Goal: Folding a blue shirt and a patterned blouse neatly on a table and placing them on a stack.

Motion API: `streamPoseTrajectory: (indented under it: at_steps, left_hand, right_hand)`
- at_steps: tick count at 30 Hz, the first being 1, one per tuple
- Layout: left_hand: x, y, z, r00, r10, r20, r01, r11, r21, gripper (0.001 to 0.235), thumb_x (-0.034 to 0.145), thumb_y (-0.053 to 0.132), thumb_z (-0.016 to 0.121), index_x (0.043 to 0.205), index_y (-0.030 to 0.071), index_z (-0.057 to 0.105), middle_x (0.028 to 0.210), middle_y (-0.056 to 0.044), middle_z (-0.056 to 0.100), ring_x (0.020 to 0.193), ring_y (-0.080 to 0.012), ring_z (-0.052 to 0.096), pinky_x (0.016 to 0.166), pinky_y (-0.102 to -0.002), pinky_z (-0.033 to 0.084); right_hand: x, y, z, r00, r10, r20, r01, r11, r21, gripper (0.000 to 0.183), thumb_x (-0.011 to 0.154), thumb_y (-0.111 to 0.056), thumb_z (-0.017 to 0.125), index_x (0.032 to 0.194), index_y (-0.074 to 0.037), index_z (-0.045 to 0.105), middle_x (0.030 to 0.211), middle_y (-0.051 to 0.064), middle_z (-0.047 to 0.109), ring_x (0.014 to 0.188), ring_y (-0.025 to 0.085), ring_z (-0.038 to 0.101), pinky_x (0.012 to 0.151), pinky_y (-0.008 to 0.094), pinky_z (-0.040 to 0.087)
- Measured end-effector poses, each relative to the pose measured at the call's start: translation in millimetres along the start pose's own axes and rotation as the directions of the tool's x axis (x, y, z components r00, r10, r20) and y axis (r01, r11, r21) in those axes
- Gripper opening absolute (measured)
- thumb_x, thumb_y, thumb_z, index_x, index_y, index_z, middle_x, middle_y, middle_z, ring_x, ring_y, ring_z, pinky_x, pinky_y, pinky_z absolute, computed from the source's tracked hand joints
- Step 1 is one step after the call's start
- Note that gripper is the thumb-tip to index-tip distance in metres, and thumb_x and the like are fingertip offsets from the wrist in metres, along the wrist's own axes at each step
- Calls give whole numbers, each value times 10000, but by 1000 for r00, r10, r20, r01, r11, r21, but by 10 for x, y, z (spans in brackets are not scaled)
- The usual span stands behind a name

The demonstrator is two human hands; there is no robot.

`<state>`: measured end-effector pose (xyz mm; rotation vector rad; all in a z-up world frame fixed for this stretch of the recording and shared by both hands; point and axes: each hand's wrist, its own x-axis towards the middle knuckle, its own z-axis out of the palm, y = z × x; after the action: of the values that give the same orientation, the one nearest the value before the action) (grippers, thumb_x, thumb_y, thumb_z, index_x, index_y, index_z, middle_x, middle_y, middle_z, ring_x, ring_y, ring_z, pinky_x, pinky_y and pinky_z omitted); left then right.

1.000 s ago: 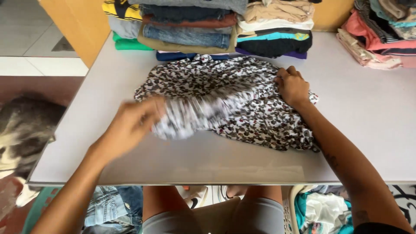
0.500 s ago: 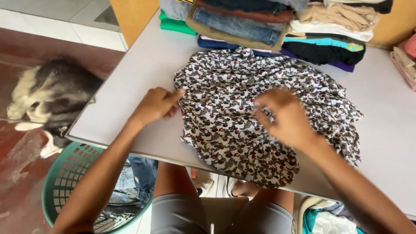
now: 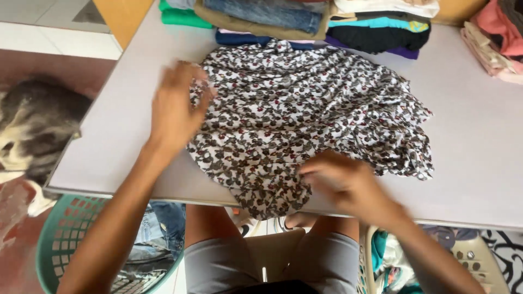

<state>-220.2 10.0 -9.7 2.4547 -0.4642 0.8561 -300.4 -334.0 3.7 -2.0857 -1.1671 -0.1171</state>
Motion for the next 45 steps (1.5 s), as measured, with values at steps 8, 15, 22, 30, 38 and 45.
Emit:
streamPoseTrajectory:
  at_steps: [8, 15, 22, 30, 38, 45]
  left_hand:
    - [-1123, 825, 225, 802, 469, 371, -486, 872, -52, 980, 514, 685, 947, 1319, 250, 594, 1323, 12, 557, 1193, -269, 503, 897, -482, 400]
    - [-566, 400, 162, 787, 287, 546, -29, 901, -432, 301, 815, -2, 685, 1046, 186, 645, 1108, -3, 721, 1077, -199, 660, 903, -364, 524]
    - [448, -175, 17, 941, -177, 289, 327, 698, -638, 120, 1144, 211, 441, 1170, 169, 550, 1004, 12, 614, 927, -80, 545, 874, -215, 405]
    - [1204, 203, -645, 730, 3, 683, 162, 971, -178, 919, 779, 264, 744, 1571, 282, 278, 1715, -13, 225, 1571, -265, 193, 1096, -497, 322]
    - [815, -95, -730, 900, 169, 402, -85, 972, -219, 598, 853, -222, 608, 1290, 168, 732, 1021, -88, 535, 945, -252, 534, 809, -342, 407]
    - [-182, -235, -618, 873, 121, 472, -18, 976, -218, 290, 724, 106, 850, 997, 89, 756, 1150, -70, 686, 1147, -249, 593, 1025, -399, 431]
  right_hand:
    - [-1224, 677, -768, 754, 523, -397, -651, 675, -348, 205, 899, -177, 769, 1099, -132, 755, 1085, 7, 764, 689, 178, 653, 667, 341, 498]
    - [-1176, 1339, -862, 885, 257, -388, -401, 845, -355, 255, 894, 51, 654, 1085, -113, 691, 1288, 145, 568, 1262, 341, 533, 1045, 450, 419]
    - [-676, 1944, -1420, 742, 301, -599, -368, 930, 11, 255, 1191, -260, 440, 1027, -88, 532, 929, -23, 515, 902, 92, 457, 848, 268, 379]
    - [-408, 1732, -2166, 829, 460, -318, -495, 868, -33, 228, 886, -125, 814, 1068, -95, 680, 980, 52, 698, 790, 145, 639, 669, 262, 510]
    - [-994, 1619, -2217, 849, 160, -503, -260, 956, -134, 365, 949, 311, 483, 1078, -22, 557, 1279, 172, 658, 1220, 249, 619, 998, 336, 518]
    - [-1473, 913, -1645, 706, 697, -123, -706, 707, -42, 310, 909, 108, 548, 1155, -52, 646, 1198, 99, 734, 1184, 220, 674, 1019, 381, 490]
